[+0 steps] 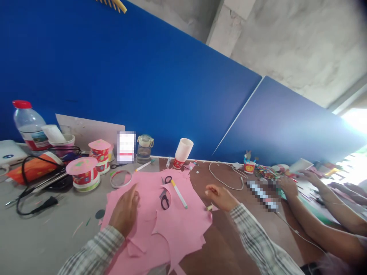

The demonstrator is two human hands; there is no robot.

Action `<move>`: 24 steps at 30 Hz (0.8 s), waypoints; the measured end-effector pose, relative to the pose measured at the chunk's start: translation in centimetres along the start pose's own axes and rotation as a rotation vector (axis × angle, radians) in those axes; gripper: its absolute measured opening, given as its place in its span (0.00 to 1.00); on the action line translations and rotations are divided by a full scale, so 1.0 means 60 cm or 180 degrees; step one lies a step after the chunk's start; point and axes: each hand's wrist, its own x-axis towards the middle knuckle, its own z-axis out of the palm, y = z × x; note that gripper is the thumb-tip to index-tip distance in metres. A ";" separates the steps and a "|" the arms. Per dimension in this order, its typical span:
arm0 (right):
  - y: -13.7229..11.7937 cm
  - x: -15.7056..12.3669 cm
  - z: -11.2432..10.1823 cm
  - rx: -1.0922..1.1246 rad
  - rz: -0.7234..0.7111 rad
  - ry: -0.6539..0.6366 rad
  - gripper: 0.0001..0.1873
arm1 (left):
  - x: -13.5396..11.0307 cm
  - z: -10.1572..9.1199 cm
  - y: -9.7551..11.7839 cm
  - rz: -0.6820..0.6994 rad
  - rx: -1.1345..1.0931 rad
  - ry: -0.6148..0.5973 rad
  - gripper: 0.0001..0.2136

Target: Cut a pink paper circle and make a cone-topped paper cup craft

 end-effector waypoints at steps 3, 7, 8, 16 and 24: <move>0.028 -0.022 -0.005 -0.0050 0.0126 -0.0130 0.06 | 0.001 0.002 0.001 -0.0064 -0.0087 0.0001 0.22; 0.027 -0.022 0.017 -0.0083 0.0140 -0.0297 0.09 | 0.000 0.002 0.002 0.0282 -0.0096 -0.0060 0.27; 0.022 -0.020 0.025 -0.0085 0.0093 -0.0368 0.10 | -0.001 0.003 0.001 0.0406 -0.0034 -0.0149 0.25; -0.038 -0.009 0.090 -0.0447 -0.0053 -0.0619 0.12 | -0.007 0.016 -0.008 0.0542 0.0080 -0.0447 0.21; -0.076 0.140 0.097 -0.0835 0.0390 0.0072 0.14 | -0.010 0.012 0.000 0.0625 0.0056 -0.0381 0.26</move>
